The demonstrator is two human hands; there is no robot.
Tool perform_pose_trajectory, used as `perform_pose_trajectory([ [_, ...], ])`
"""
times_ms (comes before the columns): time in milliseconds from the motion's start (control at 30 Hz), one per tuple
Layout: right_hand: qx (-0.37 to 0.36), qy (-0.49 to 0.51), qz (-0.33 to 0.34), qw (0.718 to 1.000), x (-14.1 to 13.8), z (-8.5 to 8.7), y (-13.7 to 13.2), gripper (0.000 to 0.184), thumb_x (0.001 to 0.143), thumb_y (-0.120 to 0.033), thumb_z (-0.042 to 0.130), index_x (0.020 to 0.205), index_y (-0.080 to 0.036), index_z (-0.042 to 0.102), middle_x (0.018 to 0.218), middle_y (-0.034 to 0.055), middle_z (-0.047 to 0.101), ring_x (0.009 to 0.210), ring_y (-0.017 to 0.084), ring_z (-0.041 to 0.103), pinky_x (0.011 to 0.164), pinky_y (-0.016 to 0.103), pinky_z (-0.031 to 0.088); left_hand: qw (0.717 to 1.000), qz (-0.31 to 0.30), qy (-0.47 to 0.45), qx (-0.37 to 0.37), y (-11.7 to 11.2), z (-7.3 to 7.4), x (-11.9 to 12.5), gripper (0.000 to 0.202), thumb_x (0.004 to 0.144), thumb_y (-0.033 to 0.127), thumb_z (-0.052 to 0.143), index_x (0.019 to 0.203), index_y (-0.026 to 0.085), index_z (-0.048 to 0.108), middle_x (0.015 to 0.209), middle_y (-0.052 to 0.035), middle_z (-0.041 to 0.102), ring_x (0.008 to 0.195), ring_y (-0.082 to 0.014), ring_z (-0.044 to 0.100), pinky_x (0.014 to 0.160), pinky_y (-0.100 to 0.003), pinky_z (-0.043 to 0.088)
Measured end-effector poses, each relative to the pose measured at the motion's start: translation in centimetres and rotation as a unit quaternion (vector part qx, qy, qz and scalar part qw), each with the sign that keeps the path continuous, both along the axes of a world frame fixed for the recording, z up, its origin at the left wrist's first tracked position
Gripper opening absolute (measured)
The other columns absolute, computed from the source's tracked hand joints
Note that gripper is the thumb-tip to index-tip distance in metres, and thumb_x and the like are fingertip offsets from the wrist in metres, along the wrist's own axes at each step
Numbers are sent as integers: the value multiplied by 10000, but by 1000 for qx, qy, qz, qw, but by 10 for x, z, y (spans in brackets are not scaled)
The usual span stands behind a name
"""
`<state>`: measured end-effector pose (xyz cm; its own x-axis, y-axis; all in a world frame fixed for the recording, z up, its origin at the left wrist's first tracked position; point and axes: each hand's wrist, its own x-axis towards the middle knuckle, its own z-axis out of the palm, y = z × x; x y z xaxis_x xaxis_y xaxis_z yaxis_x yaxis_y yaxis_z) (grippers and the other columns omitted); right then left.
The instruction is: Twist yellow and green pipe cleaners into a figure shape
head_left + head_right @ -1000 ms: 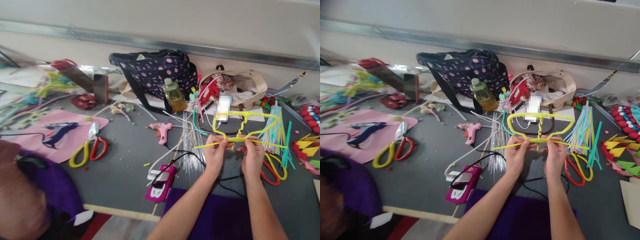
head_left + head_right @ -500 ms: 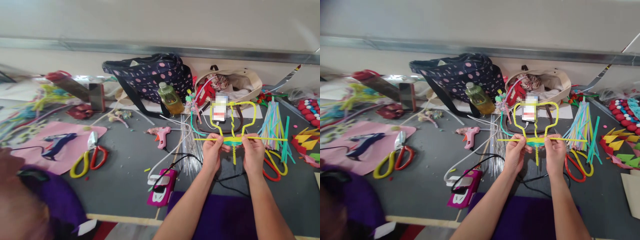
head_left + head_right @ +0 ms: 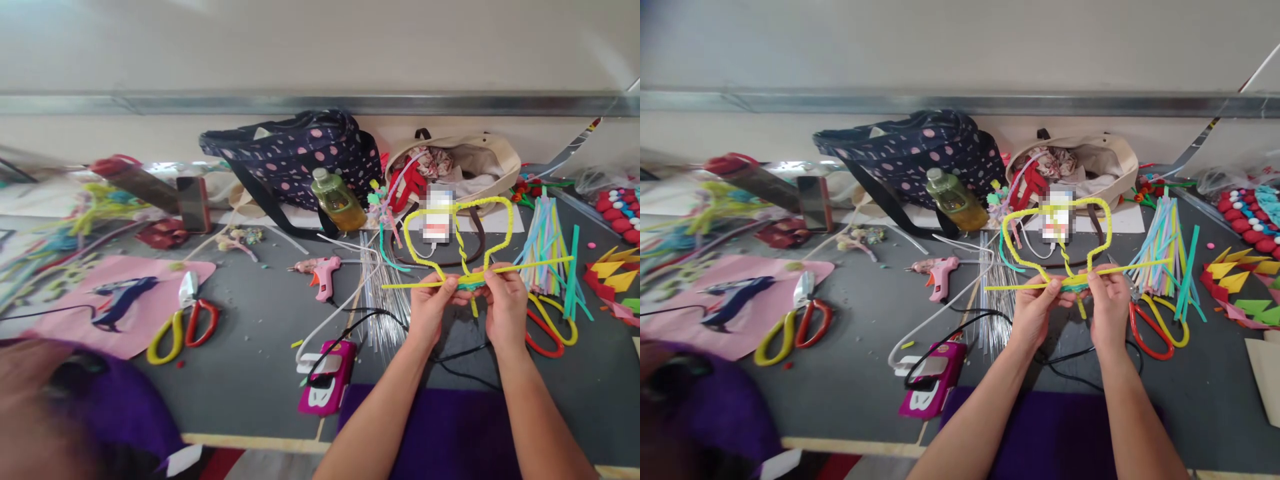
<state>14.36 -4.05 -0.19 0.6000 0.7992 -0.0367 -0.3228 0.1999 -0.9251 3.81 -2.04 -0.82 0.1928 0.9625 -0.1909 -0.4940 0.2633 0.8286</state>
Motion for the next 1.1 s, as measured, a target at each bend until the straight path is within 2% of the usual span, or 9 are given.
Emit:
perform_pose_trajectory([
  [267, -19, -23, -14, 999, -2, -1, 0, 213, 706, -328, 737, 744, -172, 596, 753, 15, 690, 620, 133, 615, 509, 226, 452, 998, 58, 7, 3, -1, -2, 1, 350, 661, 406, 807, 782, 103, 680, 607, -31, 685, 524, -179, 686, 532, -270, 581],
  [567, -19, -15, -15, 1000, -3, -2, 1, 203, 676, -320, 758, 735, -171, 633, 681, -3, 668, 577, 121, 569, 561, 254, 458, 996, 83, -7, -10, 0, -2, 1, 352, 660, 425, 802, 762, 113, 674, 554, -20, 666, 513, -185, 683, 505, -251, 554],
  [800, -40, 23, 1, 999, -1, -5, 2, 260, 657, -348, 770, 780, -181, 612, 718, -1, 675, 607, 135, 601, 547, 250, 469, 997, 72, 8, 12, -2, 0, 1, 335, 669, 412, 798, 751, 112, 672, 579, -20, 672, 483, -166, 666, 478, -236, 543],
  [1100, -4, -44, -36, 998, -1, -4, 2, 201, 693, -323, 746, 740, -169, 625, 725, -16, 605, 623, 108, 553, 510, 209, 442, 998, 63, 11, 10, -1, 1, 0, 320, 656, 373, 809, 806, 116, 692, 605, -26, 687, 521, -165, 679, 515, -239, 557],
])
